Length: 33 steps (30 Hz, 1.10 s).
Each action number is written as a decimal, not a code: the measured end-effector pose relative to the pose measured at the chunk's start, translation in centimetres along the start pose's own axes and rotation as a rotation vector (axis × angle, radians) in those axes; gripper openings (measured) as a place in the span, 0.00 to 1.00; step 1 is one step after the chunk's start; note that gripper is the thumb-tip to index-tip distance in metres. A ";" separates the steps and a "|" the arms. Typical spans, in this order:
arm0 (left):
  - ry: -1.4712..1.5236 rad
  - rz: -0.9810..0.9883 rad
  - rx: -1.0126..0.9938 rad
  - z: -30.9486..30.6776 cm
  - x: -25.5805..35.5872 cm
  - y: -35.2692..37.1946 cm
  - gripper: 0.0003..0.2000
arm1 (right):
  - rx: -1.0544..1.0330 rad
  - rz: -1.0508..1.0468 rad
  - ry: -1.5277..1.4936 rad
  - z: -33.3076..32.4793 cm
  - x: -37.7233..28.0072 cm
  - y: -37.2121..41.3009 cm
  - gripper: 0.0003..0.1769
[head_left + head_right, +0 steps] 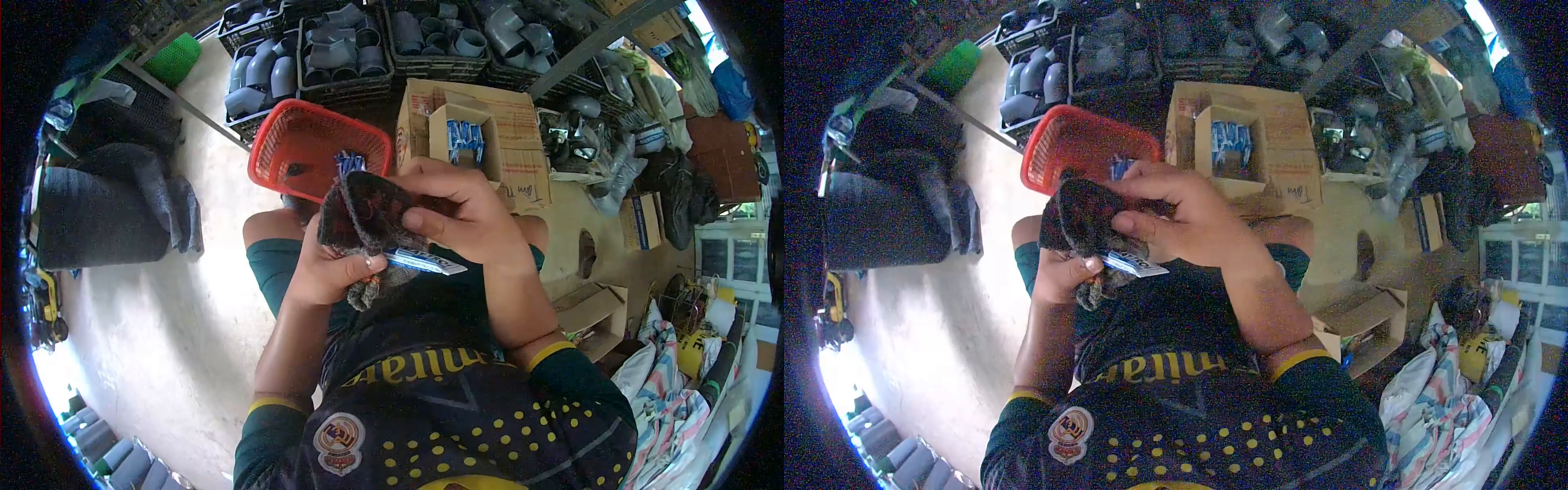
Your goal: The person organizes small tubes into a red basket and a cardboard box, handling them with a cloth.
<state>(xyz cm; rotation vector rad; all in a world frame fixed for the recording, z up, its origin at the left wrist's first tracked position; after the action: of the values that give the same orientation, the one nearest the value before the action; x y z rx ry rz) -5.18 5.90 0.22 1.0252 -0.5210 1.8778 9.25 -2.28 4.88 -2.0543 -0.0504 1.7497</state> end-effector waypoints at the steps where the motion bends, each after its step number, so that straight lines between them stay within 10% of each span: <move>1: -0.011 0.002 -0.008 -0.1 0.1 0.1 0.34 | -0.005 0.014 0.011 -0.2 0.0 0.2 0.14; 8: -0.143 0.045 0.025 0.3 0.9 0.9 0.36 | 0.183 -0.029 0.133 -1.2 -2.2 1.1 0.11; 11: -0.192 0.128 0.107 -1.4 0.6 1.0 0.42 | 0.379 -0.084 -0.247 -1.0 -6.0 2.4 0.10; 14: -0.172 0.224 0.248 -3.6 0.4 0.9 0.48 | 0.118 -0.298 -0.574 -1.2 -11.2 2.3 0.10; 33: -0.151 0.089 0.413 -6.1 -0.4 1.6 0.32 | 0.069 -0.443 0.247 -1.3 -13.2 2.3 0.09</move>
<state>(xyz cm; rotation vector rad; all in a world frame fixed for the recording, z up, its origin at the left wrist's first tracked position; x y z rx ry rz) -9.20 9.13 -3.49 1.4418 -0.2708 2.0459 7.31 -8.82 16.54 -2.0037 -0.3369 1.2107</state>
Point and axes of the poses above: each hand's wrist, its own y-axis away from the middle knuckle, its own z-axis out of the palm, x = y × z, the point moved 5 cm from there along -y, towards the middle knuckle, and after that the axes turned 5 degrees about x, right-handed, at the moved point
